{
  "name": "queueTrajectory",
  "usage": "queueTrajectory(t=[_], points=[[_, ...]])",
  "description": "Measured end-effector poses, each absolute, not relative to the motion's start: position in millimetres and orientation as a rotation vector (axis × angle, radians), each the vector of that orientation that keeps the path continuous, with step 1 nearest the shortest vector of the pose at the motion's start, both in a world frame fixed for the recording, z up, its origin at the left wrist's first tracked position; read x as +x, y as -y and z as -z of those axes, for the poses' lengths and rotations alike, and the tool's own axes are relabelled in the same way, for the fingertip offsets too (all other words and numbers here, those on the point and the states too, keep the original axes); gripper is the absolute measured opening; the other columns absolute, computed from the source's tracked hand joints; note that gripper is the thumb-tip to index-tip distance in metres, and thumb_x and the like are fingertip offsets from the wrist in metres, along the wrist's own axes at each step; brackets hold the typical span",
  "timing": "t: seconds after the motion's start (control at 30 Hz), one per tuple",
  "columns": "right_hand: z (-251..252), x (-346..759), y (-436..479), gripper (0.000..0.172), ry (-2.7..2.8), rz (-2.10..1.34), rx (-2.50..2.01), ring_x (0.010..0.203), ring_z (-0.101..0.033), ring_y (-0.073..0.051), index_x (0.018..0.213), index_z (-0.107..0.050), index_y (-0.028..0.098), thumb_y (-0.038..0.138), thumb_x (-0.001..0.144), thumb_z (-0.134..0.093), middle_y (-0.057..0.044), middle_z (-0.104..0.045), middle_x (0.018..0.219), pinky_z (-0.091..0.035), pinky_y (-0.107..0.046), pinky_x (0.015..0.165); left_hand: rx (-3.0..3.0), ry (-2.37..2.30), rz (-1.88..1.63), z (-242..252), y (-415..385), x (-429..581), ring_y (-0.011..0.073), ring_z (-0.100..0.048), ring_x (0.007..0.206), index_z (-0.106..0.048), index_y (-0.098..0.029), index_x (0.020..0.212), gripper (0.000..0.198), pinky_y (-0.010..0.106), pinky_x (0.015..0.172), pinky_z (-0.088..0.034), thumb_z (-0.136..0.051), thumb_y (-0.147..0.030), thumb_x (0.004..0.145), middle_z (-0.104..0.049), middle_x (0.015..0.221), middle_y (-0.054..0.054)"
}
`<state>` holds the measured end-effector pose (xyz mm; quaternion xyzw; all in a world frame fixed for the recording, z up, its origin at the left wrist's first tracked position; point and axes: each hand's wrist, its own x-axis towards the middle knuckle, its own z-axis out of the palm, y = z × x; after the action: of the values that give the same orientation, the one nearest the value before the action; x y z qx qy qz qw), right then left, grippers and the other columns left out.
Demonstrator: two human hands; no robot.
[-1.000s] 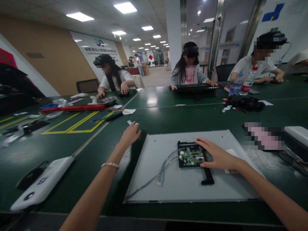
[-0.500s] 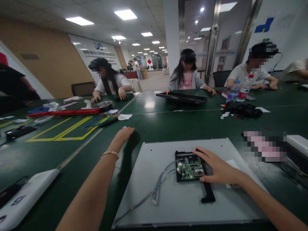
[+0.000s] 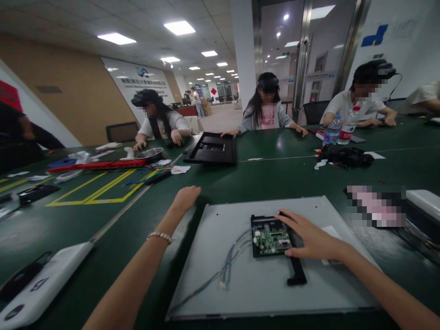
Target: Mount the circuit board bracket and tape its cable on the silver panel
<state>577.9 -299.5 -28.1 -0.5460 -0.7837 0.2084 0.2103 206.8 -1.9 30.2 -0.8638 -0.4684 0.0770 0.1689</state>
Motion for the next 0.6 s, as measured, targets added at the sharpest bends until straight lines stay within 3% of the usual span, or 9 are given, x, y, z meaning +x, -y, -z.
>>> queueTrajectory(t=[0.23, 0.4, 0.6], points=[[27.2, 578.2, 301.0, 0.088, 2.188, -0.566, -1.518, 0.143, -0.026, -0.032, 0.152, -0.02, 0.033, 0.058, 0.079, -0.062, -0.007, -0.018, 0.16, -0.027, -0.051, 0.114, -2.42, 1.336, -0.242, -25.2, 27.0, 204.1, 0.0291, -0.068, 0.091, -0.067, -0.01, 0.098, 0.032, 0.037, 0.078, -0.049, -0.04, -0.003, 0.083, -0.07, 0.094, 0.02], [26.0, 576.9, 302.2, 0.087, 2.185, -0.536, -1.523, 0.142, -0.028, -0.031, 0.152, -0.022, 0.03, 0.058, 0.08, -0.061, -0.008, -0.021, 0.159, -0.027, -0.049, 0.114, -2.423, 1.25, -0.217, -27.9, 36.7, 201.8, 0.0295, -0.065, 0.098, -0.067, -0.01, 0.097, 0.03, 0.042, 0.092, -0.041, -0.038, -0.005, 0.087, -0.069, 0.096, 0.02], [25.2, 576.9, 302.7, 0.086, 2.178, -0.535, -1.501, 0.142, -0.028, -0.032, 0.152, -0.021, 0.03, 0.056, 0.081, -0.06, -0.009, -0.022, 0.159, -0.027, -0.05, 0.114, -2.425, 1.252, -0.147, -33.3, 49.7, 220.0, 0.0274, -0.063, 0.099, -0.066, -0.011, 0.094, 0.03, 0.039, 0.09, -0.041, -0.037, -0.004, 0.086, -0.068, 0.095, 0.018]])
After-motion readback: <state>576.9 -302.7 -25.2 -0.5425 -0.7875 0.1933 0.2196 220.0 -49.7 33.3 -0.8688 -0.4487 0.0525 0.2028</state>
